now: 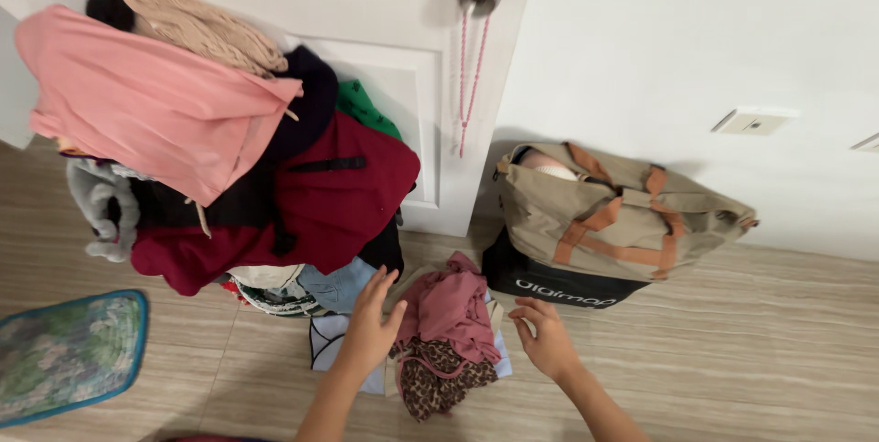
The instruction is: The person folds a shirt on a bed, places it into an organizer bin, and then gathers other items of clothing from a pile.
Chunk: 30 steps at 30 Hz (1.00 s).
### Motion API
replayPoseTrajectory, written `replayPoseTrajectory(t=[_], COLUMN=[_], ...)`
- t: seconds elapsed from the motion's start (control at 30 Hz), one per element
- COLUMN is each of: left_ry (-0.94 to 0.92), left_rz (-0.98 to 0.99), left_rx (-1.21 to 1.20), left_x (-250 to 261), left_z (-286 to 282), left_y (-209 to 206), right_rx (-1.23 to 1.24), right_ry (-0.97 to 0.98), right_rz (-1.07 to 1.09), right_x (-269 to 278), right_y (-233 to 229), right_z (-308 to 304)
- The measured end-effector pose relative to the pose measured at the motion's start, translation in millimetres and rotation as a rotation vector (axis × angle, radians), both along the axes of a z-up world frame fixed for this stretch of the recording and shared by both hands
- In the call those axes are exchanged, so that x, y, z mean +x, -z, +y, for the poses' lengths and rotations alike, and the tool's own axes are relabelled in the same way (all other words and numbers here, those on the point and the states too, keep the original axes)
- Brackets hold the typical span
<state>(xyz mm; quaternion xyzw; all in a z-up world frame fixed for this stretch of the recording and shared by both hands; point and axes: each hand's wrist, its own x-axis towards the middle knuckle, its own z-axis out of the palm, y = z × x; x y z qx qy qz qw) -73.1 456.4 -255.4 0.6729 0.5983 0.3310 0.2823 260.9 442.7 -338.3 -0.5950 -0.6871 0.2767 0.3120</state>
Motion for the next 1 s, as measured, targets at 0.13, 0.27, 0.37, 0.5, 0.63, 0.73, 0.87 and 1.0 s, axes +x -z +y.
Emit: replayPoseTrajectory(t=[0.13,0.27,0.37,0.5,0.63,0.73,0.87,1.0], left_ry=[0.010,0.036,0.038,0.038,-0.089,-0.194,-0.322,-0.364], left_rz=[-0.033,-0.026,-0.004,-0.042,-0.148,-0.201,-0.253,-0.110], left_rx=[0.016,-0.060,-0.106,-0.122,-0.248,-0.302,-0.424,-0.504], left_x=[-10.7,-19.6,-19.1,-16.4,-22.9,-39.7,-68.4,-93.7], left_z=[-3.9,-1.4,4.5,14.0,27.6,41.7,51.1,66.0], left_y=[66.1,133.4,181.9,253.0,344.3,420.5,509.1,576.1], right_rx=[-0.008,-0.007,-0.052,-0.122,-0.228,-0.345,-0.569,-0.637], right_ry=[0.001,-0.010,-0.018,0.003,0.059,0.119,0.248,0.354], right_rz=[-0.024,-0.038,-0.036,-0.045,-0.016,-0.025,0.011,0.158], right_x=[-3.4,-10.4,-16.0,-22.7,-28.6,-31.7,-36.4,-40.1], right_y=[62.5,124.7,169.9,231.2,296.8,350.2,417.7,465.6], right_z=[0.8,1.3,2.9,8.4,17.1,21.2,28.3,33.7])
